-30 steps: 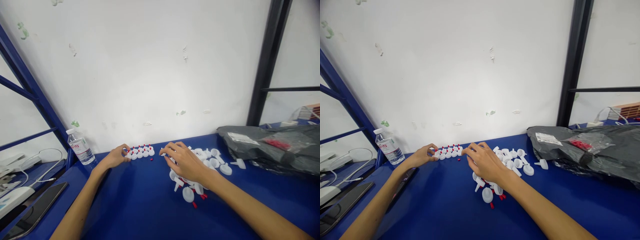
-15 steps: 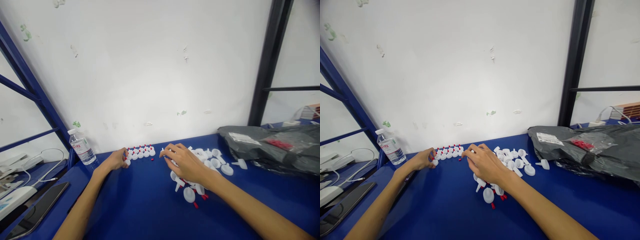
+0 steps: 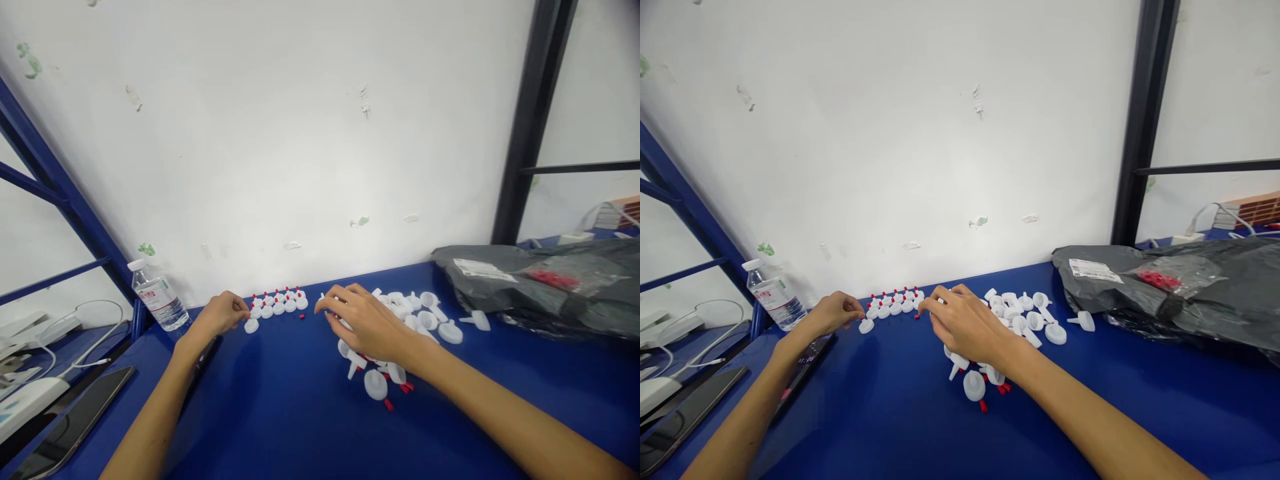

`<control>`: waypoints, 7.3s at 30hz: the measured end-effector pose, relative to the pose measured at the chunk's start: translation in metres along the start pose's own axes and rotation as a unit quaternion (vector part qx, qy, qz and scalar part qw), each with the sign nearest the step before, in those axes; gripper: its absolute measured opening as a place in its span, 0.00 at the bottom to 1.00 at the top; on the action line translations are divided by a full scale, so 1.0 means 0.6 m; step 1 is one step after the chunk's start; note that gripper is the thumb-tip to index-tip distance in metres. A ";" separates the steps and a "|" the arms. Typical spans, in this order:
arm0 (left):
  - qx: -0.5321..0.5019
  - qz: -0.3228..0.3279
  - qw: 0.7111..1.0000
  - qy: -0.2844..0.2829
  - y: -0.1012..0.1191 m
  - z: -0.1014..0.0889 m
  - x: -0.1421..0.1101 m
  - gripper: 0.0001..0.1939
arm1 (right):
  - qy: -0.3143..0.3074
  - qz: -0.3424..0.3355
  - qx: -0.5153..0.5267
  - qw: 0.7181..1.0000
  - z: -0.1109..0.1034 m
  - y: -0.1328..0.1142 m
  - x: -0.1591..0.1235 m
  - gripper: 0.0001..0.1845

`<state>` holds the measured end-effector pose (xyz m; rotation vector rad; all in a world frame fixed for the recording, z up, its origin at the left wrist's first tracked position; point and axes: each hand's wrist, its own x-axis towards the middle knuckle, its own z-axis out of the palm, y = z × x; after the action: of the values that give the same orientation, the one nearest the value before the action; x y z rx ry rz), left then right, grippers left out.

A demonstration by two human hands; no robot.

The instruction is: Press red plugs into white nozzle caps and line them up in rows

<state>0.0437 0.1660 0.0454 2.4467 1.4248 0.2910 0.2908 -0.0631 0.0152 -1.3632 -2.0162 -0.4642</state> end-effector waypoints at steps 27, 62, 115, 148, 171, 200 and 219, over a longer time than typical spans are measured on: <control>0.147 -0.036 0.986 0.070 0.010 0.036 0.002 0.09 | -0.015 0.003 0.007 1.000 0.005 0.000 0.000 0.13; 0.098 0.332 0.938 0.001 0.150 0.175 -0.087 0.10 | -0.141 0.011 0.021 0.990 0.007 -0.052 -0.010 0.14; 0.101 0.189 0.973 0.082 0.119 0.156 -0.060 0.14 | -0.133 0.081 -0.038 0.987 -0.012 0.002 -0.009 0.08; -0.510 0.100 0.841 -0.149 0.139 0.161 -0.067 0.21 | -0.125 0.060 0.040 0.990 -0.001 0.010 -0.004 0.06; -0.554 0.116 0.806 -0.174 0.149 0.164 -0.072 0.19 | -0.140 0.031 0.035 0.989 -0.006 0.006 -0.001 0.04; -0.644 0.073 0.744 -0.161 0.150 0.156 -0.068 0.17 | -0.069 0.181 0.048 0.980 0.007 -0.004 0.001 0.14; -0.686 0.048 0.713 -0.140 0.150 0.161 -0.066 0.16 | -0.041 0.196 0.055 0.978 0.010 -0.016 -0.001 0.15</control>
<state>0.1284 0.0752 -0.0144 1.1858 0.4839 0.6537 0.2803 -0.0635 0.0113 -1.6808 -1.7438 -0.1185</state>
